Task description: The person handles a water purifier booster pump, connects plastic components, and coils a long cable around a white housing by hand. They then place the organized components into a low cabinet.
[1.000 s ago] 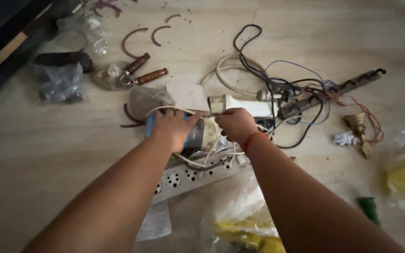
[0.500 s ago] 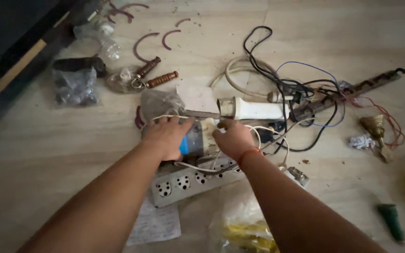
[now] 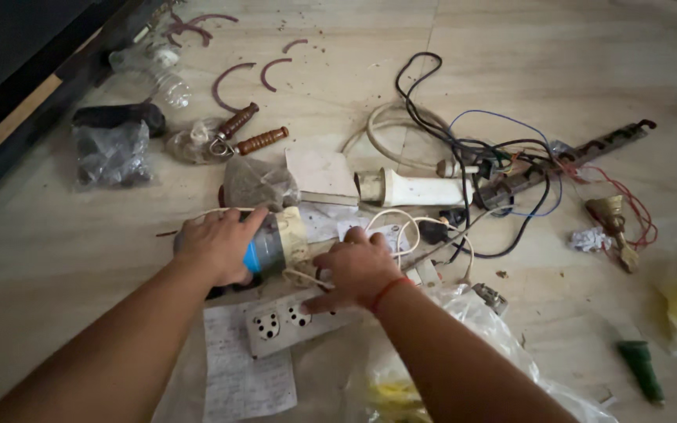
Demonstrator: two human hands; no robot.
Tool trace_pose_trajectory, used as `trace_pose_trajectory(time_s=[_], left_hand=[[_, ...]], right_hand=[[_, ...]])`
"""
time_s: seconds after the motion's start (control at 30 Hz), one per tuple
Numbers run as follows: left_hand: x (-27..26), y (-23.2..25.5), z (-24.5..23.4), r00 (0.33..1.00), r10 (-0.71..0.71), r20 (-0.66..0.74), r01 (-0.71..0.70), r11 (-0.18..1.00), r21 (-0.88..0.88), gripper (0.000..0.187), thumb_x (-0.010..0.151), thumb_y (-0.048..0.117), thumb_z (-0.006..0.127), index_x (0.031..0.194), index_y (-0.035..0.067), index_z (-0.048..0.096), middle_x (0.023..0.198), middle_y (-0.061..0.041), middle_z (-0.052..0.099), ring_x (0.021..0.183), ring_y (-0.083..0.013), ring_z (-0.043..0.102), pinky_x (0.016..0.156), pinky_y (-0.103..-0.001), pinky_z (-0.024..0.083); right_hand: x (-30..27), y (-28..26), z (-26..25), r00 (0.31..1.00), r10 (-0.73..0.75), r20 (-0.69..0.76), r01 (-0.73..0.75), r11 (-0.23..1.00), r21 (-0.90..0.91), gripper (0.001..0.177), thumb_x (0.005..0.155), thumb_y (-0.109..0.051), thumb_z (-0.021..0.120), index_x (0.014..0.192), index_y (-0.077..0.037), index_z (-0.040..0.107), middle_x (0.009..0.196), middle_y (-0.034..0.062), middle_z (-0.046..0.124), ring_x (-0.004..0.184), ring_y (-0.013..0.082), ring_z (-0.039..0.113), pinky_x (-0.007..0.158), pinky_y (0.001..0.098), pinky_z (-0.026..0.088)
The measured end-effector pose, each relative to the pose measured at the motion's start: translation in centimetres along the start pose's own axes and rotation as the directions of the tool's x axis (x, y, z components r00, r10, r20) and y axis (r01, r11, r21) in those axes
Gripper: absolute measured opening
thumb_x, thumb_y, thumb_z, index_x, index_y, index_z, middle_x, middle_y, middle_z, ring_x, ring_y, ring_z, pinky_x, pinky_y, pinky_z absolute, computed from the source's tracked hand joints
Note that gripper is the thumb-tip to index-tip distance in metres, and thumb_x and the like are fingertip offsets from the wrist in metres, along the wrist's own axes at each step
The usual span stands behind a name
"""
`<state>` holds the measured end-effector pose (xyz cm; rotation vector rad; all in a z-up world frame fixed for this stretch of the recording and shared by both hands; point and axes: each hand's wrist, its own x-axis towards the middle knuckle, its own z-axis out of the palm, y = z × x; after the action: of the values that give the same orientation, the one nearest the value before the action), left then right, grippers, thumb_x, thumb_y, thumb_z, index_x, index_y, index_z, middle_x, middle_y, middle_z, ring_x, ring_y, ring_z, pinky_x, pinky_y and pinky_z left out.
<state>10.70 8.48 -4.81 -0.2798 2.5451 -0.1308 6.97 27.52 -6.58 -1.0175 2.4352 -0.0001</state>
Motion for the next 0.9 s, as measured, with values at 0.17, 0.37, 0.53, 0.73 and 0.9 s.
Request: trace_pose_trajectory(time_s=[0.17, 0.37, 0.53, 0.73, 0.9], left_hand=[[0.3, 0.2, -0.1, 0.999, -0.041, 0.03, 0.042, 0.999, -0.013, 0.106, 0.062, 0.03, 0.083, 0.144, 0.032, 0.014, 0.143, -0.006, 0.033, 0.133, -0.0282, 0.032, 0.102, -0.051, 0.034], [4.0, 0.9, 1.3, 0.994, 0.07, 0.08, -0.049, 0.971, -0.236, 0.117, 0.059, 0.021, 0.086, 0.148, 0.035, 0.011, 0.147, -0.007, 0.029, 0.135, -0.0318, 0.026, 0.104, -0.049, 0.032], [5.5, 3.7, -1.4, 0.928, 0.257, -0.269, -0.349, 0.353, -0.868, 0.045, 0.073, 0.032, 0.069, 0.109, 0.005, 0.068, 0.105, -0.011, 0.074, 0.097, -0.0214, 0.067, 0.092, -0.04, 0.05], [3.2, 4.4, -8.4, 0.976, 0.074, -0.203, -0.196, -0.101, -0.975, 0.025, 0.087, 0.036, 0.053, 0.088, 0.012, 0.061, 0.085, -0.006, 0.065, 0.081, -0.0156, 0.063, 0.082, -0.039, 0.046], [7.7, 6.4, -5.3, 0.833, 0.078, -0.548, -0.494, -0.341, -0.8, 0.015, 0.09, 0.02, 0.057, 0.094, 0.006, 0.059, 0.094, -0.003, 0.064, 0.09, -0.0111, 0.061, 0.086, -0.031, 0.044]], right_hand=[[3.3, 0.3, 3.9, 0.983, 0.08, -0.163, -0.042, 0.973, 0.226, 0.021, 0.082, -0.027, 0.054, 0.094, -0.019, 0.069, 0.094, 0.0112, 0.068, 0.092, 0.0311, 0.064, 0.086, 0.0456, 0.046], [5.8, 2.1, -0.4, 0.879, 0.358, -0.314, 0.02, 0.632, 0.775, 0.03, 0.078, -0.031, 0.058, 0.092, -0.008, 0.07, 0.087, 0.0147, 0.069, 0.082, 0.0294, 0.066, 0.076, 0.0384, 0.051], [4.6, 2.8, -8.9, 0.847, 0.36, -0.391, 0.11, 0.6, 0.792, 0.031, 0.077, -0.034, 0.062, 0.085, -0.005, 0.073, 0.077, 0.0142, 0.07, 0.069, 0.0214, 0.065, 0.069, 0.0326, 0.05], [2.2, 3.0, -13.8, 0.728, 0.465, -0.504, 0.465, 0.205, 0.861, 0.031, 0.083, -0.03, 0.065, 0.082, 0.0, 0.072, 0.07, 0.0017, 0.06, 0.061, 0.0099, 0.049, 0.057, 0.0269, 0.042], [1.6, 2.9, -14.4, 0.817, 0.307, -0.489, 0.544, -0.126, 0.83, 0.029, 0.085, -0.026, 0.061, 0.091, -0.001, 0.073, 0.061, -0.004, 0.044, 0.053, 0.0072, 0.039, 0.046, 0.0231, 0.034]])
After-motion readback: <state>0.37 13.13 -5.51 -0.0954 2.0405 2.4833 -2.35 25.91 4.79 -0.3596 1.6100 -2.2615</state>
